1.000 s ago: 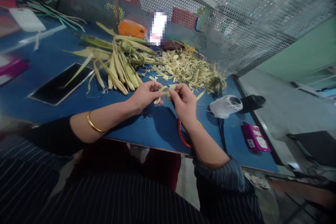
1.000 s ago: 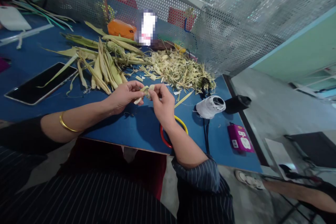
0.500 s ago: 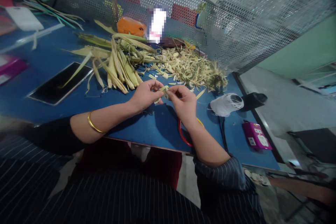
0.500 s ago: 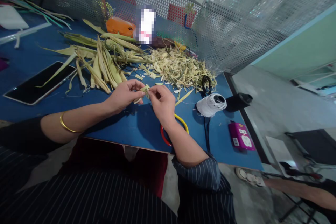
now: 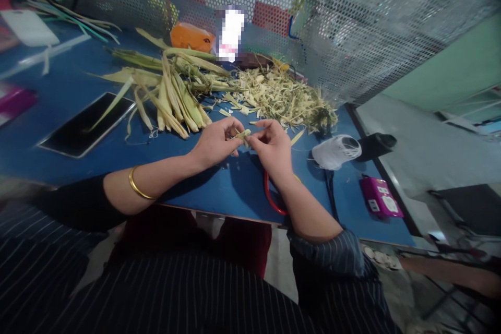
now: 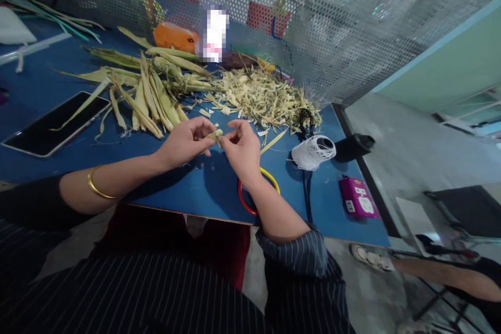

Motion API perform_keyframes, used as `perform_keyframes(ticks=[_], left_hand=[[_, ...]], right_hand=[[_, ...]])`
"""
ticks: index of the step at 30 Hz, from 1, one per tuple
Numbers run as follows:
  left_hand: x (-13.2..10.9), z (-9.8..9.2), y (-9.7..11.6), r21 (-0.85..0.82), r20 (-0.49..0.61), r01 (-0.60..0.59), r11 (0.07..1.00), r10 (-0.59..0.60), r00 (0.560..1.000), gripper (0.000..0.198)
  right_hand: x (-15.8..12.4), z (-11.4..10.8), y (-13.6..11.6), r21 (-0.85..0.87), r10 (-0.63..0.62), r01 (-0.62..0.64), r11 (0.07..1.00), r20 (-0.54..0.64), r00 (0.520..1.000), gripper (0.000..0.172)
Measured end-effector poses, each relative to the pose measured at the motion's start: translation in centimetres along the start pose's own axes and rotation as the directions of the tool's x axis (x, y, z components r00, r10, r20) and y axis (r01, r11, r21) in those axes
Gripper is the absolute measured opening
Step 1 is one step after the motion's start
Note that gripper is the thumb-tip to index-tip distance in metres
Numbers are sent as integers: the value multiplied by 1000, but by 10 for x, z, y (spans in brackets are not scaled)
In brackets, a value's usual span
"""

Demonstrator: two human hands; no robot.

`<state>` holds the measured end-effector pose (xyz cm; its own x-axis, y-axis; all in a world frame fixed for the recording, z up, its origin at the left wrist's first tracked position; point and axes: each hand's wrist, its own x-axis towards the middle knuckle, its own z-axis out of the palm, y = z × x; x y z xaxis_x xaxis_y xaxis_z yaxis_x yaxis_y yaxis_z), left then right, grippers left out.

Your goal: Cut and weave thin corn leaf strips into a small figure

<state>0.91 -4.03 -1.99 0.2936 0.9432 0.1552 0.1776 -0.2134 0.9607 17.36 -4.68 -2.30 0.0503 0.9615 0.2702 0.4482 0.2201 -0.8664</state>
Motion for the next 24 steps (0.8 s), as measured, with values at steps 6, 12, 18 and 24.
perform_keyframes(ticks=[6, 12, 18, 24], left_hand=[[-1, -3, -3, 16, 92, -44, 999, 42, 995, 18], [1, -4, -2, 11, 135, -57, 998, 55, 989, 17], [1, -6, 2, 16, 175, -71, 997, 68, 982, 16], [0, -6, 5, 58, 185, -110, 992, 97, 978, 19]], right_hand=[[2, -3, 2, 4, -11, 10, 1000, 127, 992, 11], [1, -3, -1, -139, 0, 14, 990, 97, 995, 7], [-3, 1, 1, -191, -71, 79, 978, 48, 996, 10], [-2, 3, 1, -113, -99, 114, 987, 132, 986, 17]])
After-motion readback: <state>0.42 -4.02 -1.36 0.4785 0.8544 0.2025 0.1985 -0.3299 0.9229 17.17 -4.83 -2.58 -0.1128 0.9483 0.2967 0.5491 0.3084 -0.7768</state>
